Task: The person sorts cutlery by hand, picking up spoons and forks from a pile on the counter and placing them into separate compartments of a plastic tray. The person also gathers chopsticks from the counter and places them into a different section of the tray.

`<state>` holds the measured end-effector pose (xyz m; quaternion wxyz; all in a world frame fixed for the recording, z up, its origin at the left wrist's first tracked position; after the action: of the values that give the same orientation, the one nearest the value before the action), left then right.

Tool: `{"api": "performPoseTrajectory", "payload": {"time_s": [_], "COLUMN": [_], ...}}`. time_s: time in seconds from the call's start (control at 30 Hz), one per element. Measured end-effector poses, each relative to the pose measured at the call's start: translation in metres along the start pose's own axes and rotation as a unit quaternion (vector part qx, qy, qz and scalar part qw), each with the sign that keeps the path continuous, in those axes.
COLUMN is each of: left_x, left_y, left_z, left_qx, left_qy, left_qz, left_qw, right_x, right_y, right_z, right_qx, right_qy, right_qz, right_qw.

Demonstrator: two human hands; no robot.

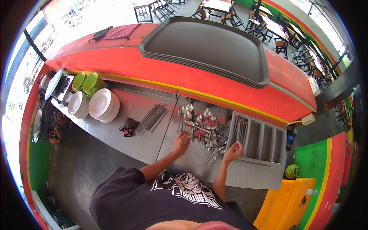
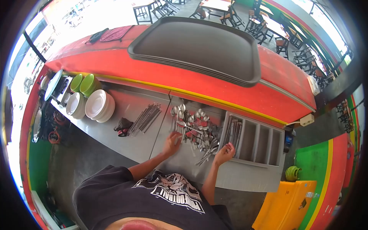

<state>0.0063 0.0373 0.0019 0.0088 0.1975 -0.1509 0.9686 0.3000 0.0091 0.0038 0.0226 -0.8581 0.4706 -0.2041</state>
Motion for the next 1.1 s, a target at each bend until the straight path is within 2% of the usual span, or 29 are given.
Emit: {"api": "performPoseTrajectory", "payload": {"time_s": [0.07, 0.17, 0.27, 0.37, 0.43, 0.47, 0.6, 0.67, 0.77, 0.83, 0.9, 1.0, 1.1], "left_x": [0.041, 0.09, 0.122, 0.141, 0.145, 0.146, 0.149, 0.151, 0.156, 0.161, 0.178, 0.191, 0.197], "left_y": [0.002, 0.007, 0.008, 0.005, 0.007, 0.009, 0.014, 0.013, 0.009, 0.006, 0.003, 0.002, 0.002], "left_z": [-0.026, -0.06, -0.085, -0.109, -0.119, -0.119, -0.131, -0.137, -0.132, -0.133, -0.113, -0.123, -0.143], "left_qx": [0.032, 0.077, 0.131, 0.152, 0.17, 0.137, 0.104, 0.112, 0.138, 0.115, 0.059, 0.048, 0.094], "left_qy": [-0.052, -0.162, -0.253, -0.288, -0.287, -0.281, -0.267, -0.26, -0.24, -0.301, -0.295, -0.279, -0.285], "left_qz": [0.035, 0.071, 0.047, 0.005, -0.049, -0.011, -0.011, -0.004, -0.031, -0.034, 0.045, 0.1, 0.009], "left_qw": [0.997, 0.981, 0.957, 0.945, 0.942, 0.95, 0.958, 0.959, 0.96, 0.946, 0.953, 0.954, 0.954], "right_x": [-0.029, -0.08, -0.127, -0.148, -0.155, -0.157, -0.165, -0.168, -0.173, -0.18, -0.184, -0.186, -0.189], "right_y": [0.035, 0.095, 0.16, 0.218, 0.248, 0.261, 0.294, 0.299, 0.302, 0.302, 0.301, 0.304, 0.316], "right_z": [-0.013, -0.013, -0.02, -0.042, -0.053, -0.057, -0.051, -0.05, -0.051, -0.048, -0.054, -0.07, -0.07], "right_qx": [-0.002, 0.021, 0.012, 0.036, 0.013, 0.002, -0.038, -0.075, -0.076, -0.073, -0.061, -0.045, -0.049], "right_qy": [-0.03, -0.021, -0.081, -0.015, -0.029, -0.033, -0.013, -0.007, 0.007, 0.006, 0.002, -0.003, 0.011], "right_qz": [-0.039, -0.163, -0.313, -0.421, -0.47, -0.494, -0.518, -0.524, -0.53, -0.524, -0.513, -0.505, -0.515], "right_qw": [0.999, 0.986, 0.946, 0.906, 0.882, 0.869, 0.855, 0.848, 0.844, 0.849, 0.856, 0.862, 0.856]}}
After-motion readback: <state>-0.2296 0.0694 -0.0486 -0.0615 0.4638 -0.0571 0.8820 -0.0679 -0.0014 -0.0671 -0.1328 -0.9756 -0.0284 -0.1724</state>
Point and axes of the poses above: each hand's wrist, its own y-axis away from the middle knuckle, its own x-axis out of the back of the hand, z = x × y, the point moved 3 cm from there along -y, towards the middle knuckle, and after that the axes turned 11 degrees about y, right-handed, at the moved point
